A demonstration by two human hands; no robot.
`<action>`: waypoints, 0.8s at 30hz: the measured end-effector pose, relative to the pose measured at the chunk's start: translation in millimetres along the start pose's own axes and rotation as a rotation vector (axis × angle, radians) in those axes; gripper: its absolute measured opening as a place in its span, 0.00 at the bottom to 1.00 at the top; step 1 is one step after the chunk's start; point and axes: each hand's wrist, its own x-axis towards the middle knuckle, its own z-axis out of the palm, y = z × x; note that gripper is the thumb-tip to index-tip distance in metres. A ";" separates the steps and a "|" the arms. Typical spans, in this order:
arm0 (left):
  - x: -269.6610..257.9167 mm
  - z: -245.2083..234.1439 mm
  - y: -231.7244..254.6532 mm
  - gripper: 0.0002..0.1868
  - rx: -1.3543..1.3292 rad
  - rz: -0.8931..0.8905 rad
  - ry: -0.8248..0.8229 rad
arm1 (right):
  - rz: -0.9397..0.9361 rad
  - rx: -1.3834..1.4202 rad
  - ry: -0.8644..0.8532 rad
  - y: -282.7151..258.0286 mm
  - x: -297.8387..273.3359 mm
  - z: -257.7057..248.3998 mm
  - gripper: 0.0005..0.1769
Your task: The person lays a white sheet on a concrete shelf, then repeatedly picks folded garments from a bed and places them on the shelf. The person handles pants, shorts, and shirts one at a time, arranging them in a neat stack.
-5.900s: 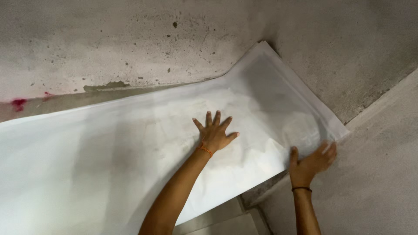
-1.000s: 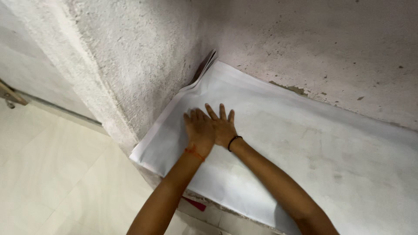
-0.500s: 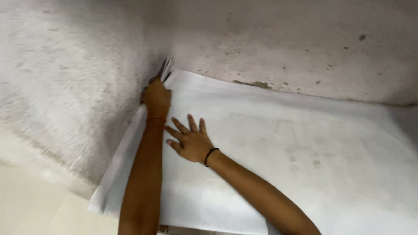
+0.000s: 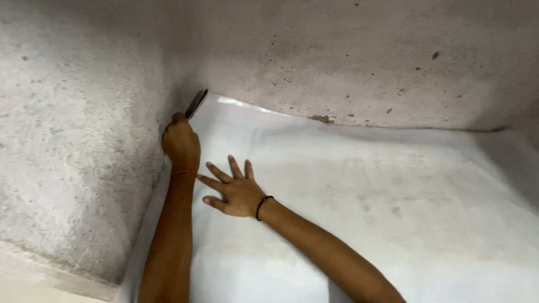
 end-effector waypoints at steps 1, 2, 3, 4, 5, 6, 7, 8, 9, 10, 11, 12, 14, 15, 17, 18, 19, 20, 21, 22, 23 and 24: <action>-3.4 7.9 -3.4 0.05 0.040 0.007 -0.010 | -0.028 0.015 -0.004 5.5 -1.8 0.3 0.41; -6.9 14.5 -7.8 0.05 0.083 0.016 -0.019 | -0.058 0.033 -0.005 10.6 -2.1 0.5 0.42; -14.2 20.1 -11.5 0.05 0.124 0.037 -0.010 | -0.088 0.051 -0.005 15.5 -2.7 1.1 0.43; -19.2 25.6 -13.8 0.06 0.161 0.062 0.006 | -0.046 0.048 -0.026 23.9 -4.4 -0.5 0.43; -20.4 30.5 -14.7 0.06 0.198 0.086 0.022 | -0.004 0.045 -0.047 36.5 -10.5 -3.1 0.44; -20.3 34.2 -14.0 0.07 0.229 0.102 0.019 | 0.040 0.045 -0.072 50.8 -20.9 -5.3 0.44; -19.0 36.4 -13.2 0.08 0.260 0.117 0.015 | 0.159 0.045 -0.096 70.1 -27.4 -13.0 0.44; -21.7 36.3 -14.9 0.09 0.296 0.128 0.008 | 0.274 0.048 -0.126 90.6 -34.5 -20.8 0.44; -26.3 34.9 -13.4 0.10 0.292 0.126 -0.017 | 0.366 0.042 -0.081 111.6 -50.3 -26.7 0.45; -27.4 31.5 -7.0 0.11 0.287 0.121 -0.034 | 0.453 0.031 -0.030 134.2 -67.9 -36.3 0.46; -26.5 25.4 1.1 0.11 0.282 0.116 -0.051 | 0.495 0.011 0.011 154.6 -83.1 -46.3 0.47; -28.9 18.0 11.5 0.21 0.281 0.130 -0.112 | 0.534 -0.010 0.049 168.1 -90.4 -51.4 0.49; -41.9 6.8 40.0 0.42 0.285 0.152 -0.236 | 0.548 -0.024 0.020 178.8 -90.3 -49.3 0.50; -44.6 5.7 55.0 0.42 0.258 0.136 -0.343 | 0.552 -0.029 0.004 181.4 -88.5 -47.7 0.50; -51.9 9.8 76.8 0.44 0.201 0.108 -0.563 | 0.543 -0.035 -0.017 184.7 -83.2 -44.6 0.51; -51.8 11.5 79.6 0.43 0.171 0.079 -0.614 | 0.545 -0.045 -0.021 189.0 -81.6 -47.9 0.51; -51.8 12.9 78.7 0.43 0.140 0.050 -0.664 | 0.542 -0.047 -0.032 192.9 -81.3 -50.4 0.51; -52.2 14.5 76.7 0.42 0.114 0.020 -0.717 | 0.538 -0.044 -0.044 195.3 -80.5 -50.0 0.51; -51.9 17.4 77.3 0.42 0.120 0.022 -0.707 | 0.534 -0.041 -0.057 198.5 -81.0 -48.9 0.52; -53.1 19.1 76.1 0.42 0.130 0.021 -0.701 | 0.540 -0.042 -0.020 202.0 -82.7 -46.0 0.51; -54.2 19.9 75.0 0.42 0.141 0.021 -0.695 | 0.546 -0.042 0.018 206.1 -84.7 -43.9 0.51; -52.1 20.2 75.0 0.42 0.157 0.014 -0.719 | 0.547 -0.049 0.059 210.0 -82.9 -44.9 0.51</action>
